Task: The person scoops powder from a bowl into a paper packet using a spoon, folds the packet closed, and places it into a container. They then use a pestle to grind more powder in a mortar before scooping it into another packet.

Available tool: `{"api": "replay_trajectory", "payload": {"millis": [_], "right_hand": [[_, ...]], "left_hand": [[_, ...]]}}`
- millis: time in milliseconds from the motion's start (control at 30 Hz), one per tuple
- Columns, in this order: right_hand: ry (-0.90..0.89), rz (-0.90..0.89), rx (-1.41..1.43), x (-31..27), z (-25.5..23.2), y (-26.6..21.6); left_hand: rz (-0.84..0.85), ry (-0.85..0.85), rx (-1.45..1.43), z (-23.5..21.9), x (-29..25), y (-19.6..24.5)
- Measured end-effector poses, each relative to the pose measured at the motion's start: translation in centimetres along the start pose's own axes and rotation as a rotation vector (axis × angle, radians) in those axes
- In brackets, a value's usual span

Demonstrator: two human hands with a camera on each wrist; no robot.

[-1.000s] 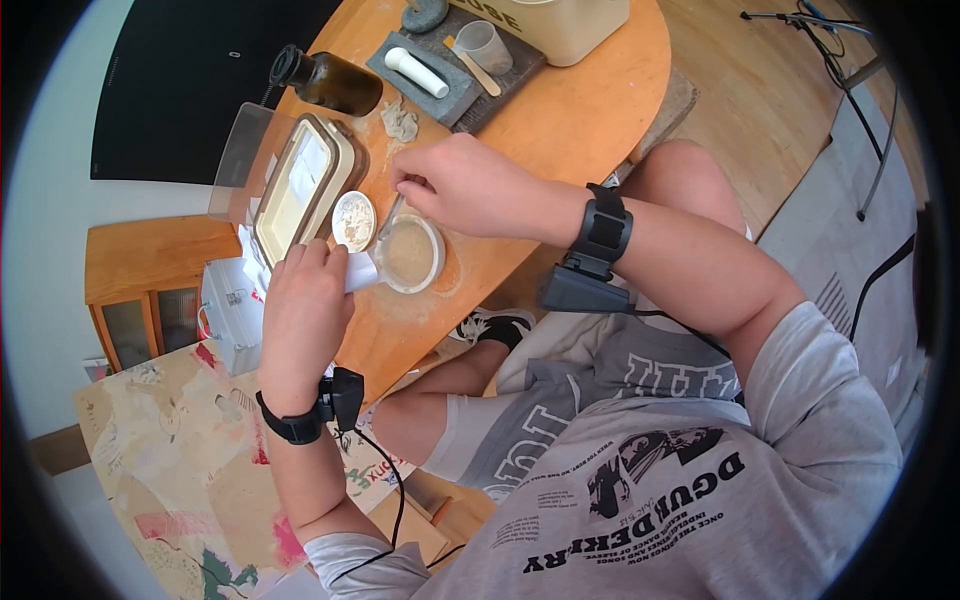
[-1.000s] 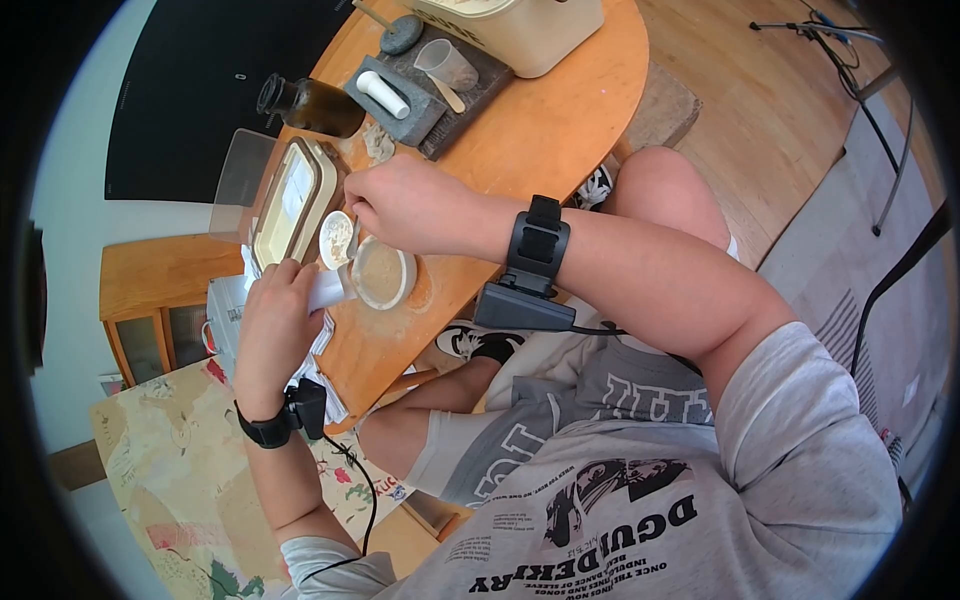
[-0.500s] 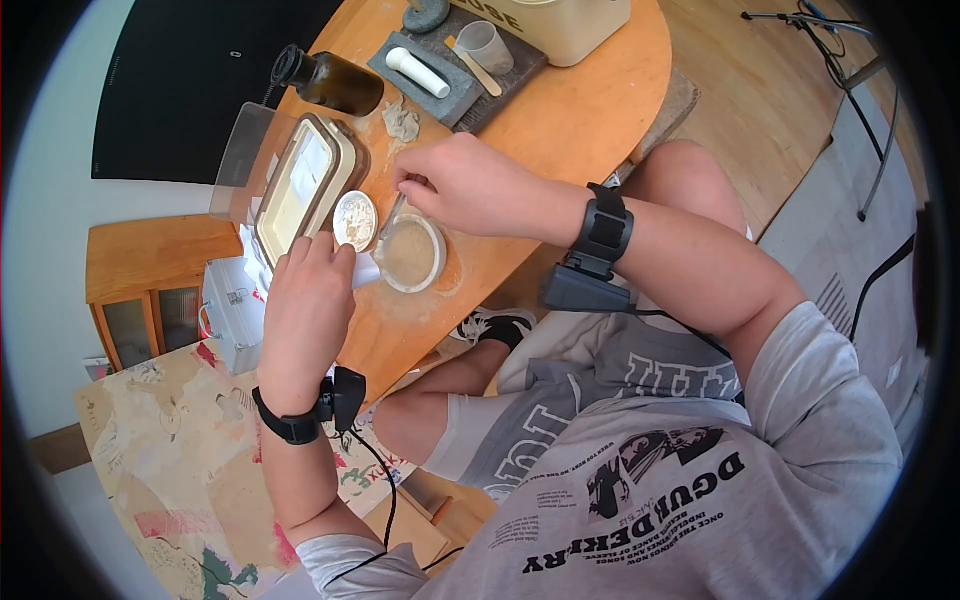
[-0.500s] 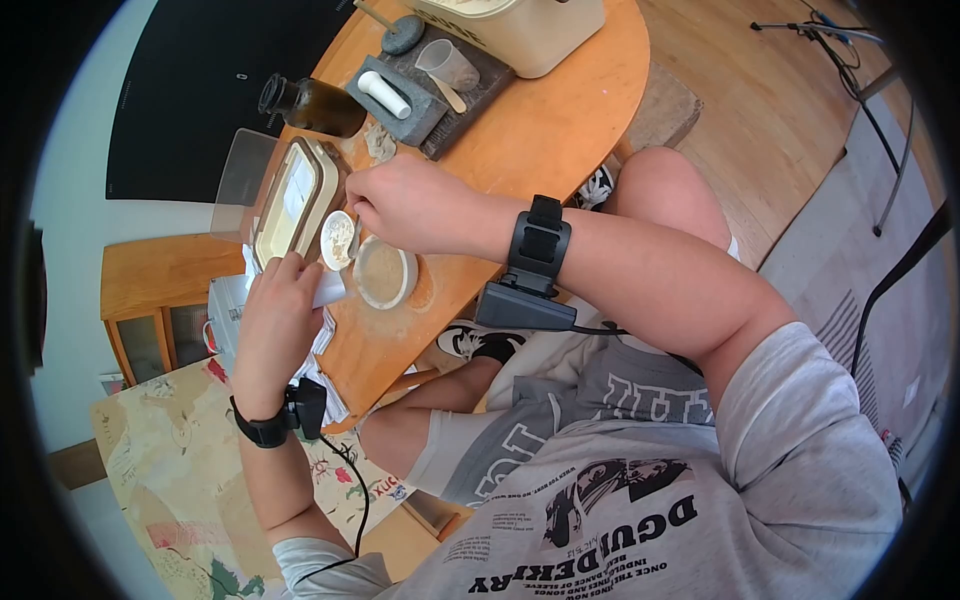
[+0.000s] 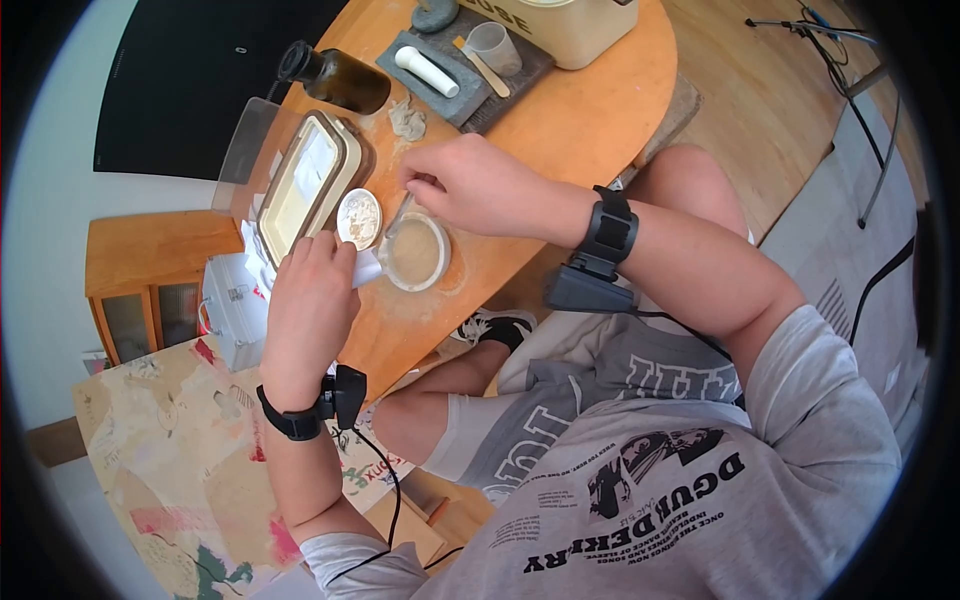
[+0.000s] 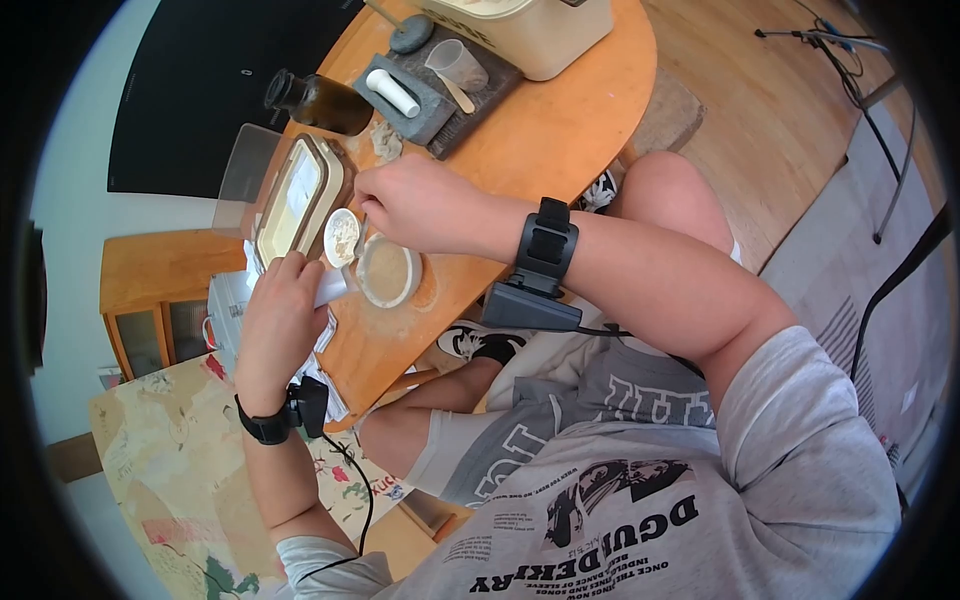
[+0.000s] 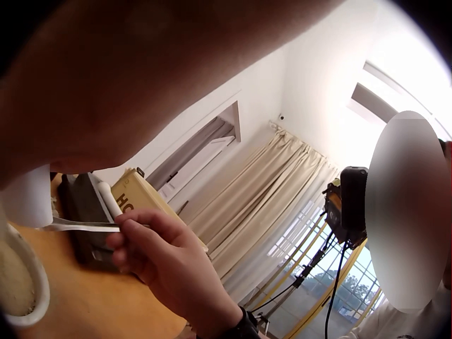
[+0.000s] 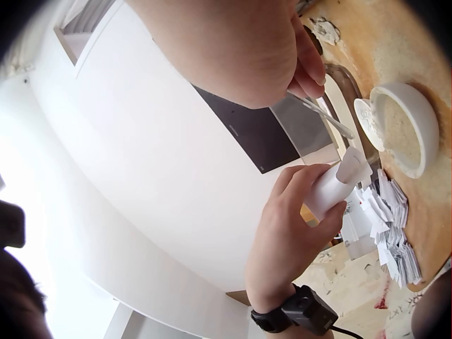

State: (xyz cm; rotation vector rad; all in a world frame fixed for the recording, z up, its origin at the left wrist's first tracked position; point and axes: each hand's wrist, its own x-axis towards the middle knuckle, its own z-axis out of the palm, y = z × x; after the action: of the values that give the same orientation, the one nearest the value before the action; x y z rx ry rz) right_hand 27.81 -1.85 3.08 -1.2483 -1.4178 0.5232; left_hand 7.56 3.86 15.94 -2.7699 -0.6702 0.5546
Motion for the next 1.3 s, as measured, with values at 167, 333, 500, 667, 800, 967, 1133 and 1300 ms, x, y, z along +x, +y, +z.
{"api": "replay_trajectory", "payload": {"millis": [167,333,500,667,800,967,1133,1300], "right_hand": [[-0.009,0.021,0.016,0.0,-0.3,-0.2],[-0.023,0.073,0.038,0.1,-0.6,-0.7],[-0.140,0.248,0.120,0.0,-0.4,-1.2],[-0.186,0.314,0.174,0.1,0.0,-0.6],[-0.186,0.364,0.248,-0.1,0.4,-0.1],[-0.152,0.377,0.274,0.1,0.7,-0.6],[-0.141,0.384,0.243,0.1,1.0,-0.9],[-0.150,0.415,0.255,0.1,1.0,-1.0]], "left_hand": [[-0.124,0.149,-0.372,2.8,-1.4,-1.8],[-0.207,0.689,-0.675,8.7,-3.3,-2.0],[-0.303,0.833,-0.904,12.5,-4.3,-1.8],[-0.473,1.057,-1.056,14.7,-4.7,-2.9],[-0.567,1.097,-0.945,16.2,-5.8,-3.0],[-0.718,1.108,-0.909,17.6,-7.7,-3.9],[-0.895,1.033,-0.635,21.2,-8.5,-7.7],[-1.136,0.851,-0.526,22.4,-8.6,-9.0]]}}
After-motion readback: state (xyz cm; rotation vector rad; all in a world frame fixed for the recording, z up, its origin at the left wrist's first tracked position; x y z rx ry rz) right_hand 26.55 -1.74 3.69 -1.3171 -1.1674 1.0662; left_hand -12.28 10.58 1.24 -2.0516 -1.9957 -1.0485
